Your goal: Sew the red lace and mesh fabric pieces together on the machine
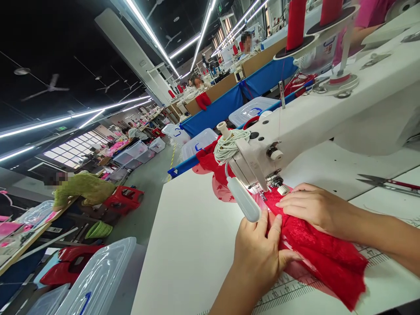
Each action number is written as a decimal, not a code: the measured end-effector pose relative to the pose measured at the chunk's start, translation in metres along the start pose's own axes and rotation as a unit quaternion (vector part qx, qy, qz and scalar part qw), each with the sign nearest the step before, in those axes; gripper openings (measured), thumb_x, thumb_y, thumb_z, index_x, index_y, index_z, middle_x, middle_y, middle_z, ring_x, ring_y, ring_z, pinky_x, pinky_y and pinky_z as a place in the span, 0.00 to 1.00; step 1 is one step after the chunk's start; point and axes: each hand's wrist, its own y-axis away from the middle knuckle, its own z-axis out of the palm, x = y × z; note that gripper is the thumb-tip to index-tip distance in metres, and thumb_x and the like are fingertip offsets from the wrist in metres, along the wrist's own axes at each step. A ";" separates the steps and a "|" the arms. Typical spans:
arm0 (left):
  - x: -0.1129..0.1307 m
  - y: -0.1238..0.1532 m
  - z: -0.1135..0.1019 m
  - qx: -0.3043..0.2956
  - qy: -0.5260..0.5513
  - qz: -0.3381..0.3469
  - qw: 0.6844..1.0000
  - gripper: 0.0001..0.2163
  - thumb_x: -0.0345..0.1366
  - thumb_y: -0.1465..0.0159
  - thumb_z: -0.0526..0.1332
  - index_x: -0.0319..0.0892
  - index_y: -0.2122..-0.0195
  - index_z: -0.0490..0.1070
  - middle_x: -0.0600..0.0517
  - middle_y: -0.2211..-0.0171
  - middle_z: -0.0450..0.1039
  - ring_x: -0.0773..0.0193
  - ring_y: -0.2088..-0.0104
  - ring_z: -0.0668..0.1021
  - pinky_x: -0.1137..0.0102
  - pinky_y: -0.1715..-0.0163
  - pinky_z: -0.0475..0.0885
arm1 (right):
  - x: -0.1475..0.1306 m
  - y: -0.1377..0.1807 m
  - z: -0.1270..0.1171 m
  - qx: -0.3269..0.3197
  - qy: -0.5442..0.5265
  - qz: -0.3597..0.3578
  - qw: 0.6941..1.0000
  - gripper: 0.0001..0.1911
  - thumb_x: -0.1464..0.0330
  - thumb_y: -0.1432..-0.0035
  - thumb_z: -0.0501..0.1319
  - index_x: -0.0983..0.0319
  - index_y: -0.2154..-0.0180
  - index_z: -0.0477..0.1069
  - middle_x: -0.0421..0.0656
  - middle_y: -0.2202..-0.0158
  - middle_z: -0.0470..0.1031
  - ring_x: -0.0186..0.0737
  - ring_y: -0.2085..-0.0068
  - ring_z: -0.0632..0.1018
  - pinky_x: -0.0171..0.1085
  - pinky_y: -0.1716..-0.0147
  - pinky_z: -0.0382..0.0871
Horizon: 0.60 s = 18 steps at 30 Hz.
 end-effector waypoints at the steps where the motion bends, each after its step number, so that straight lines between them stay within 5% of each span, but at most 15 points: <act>1: 0.000 0.000 0.000 -0.001 -0.004 -0.003 1.000 0.35 0.60 0.29 0.42 0.38 0.46 0.78 0.39 0.51 0.79 0.53 0.62 0.77 0.61 0.65 0.75 | 0.000 0.000 0.001 0.004 0.003 0.004 1.000 0.20 0.81 0.33 0.45 0.68 0.56 0.75 0.48 0.55 0.81 0.44 0.56 0.79 0.46 0.54 0.65; 10: -0.006 -0.002 0.002 -0.011 -0.034 -0.006 0.999 0.32 0.59 0.28 0.45 0.38 0.46 0.77 0.40 0.49 0.79 0.54 0.60 0.77 0.62 0.61 0.73 | 0.005 0.000 0.007 0.000 -0.014 0.021 1.000 0.18 0.79 0.30 0.46 0.68 0.54 0.74 0.49 0.54 0.80 0.45 0.54 0.77 0.46 0.52 0.63; 18: -0.013 -0.005 0.004 -0.029 -0.035 -0.004 0.999 0.30 0.58 0.28 0.48 0.37 0.45 0.76 0.40 0.58 0.81 0.55 0.65 0.76 0.61 0.63 0.74 | 0.008 -0.002 0.012 -0.010 -0.022 0.044 0.999 0.19 0.77 0.30 0.46 0.68 0.50 0.74 0.50 0.52 0.80 0.47 0.52 0.77 0.48 0.49 0.64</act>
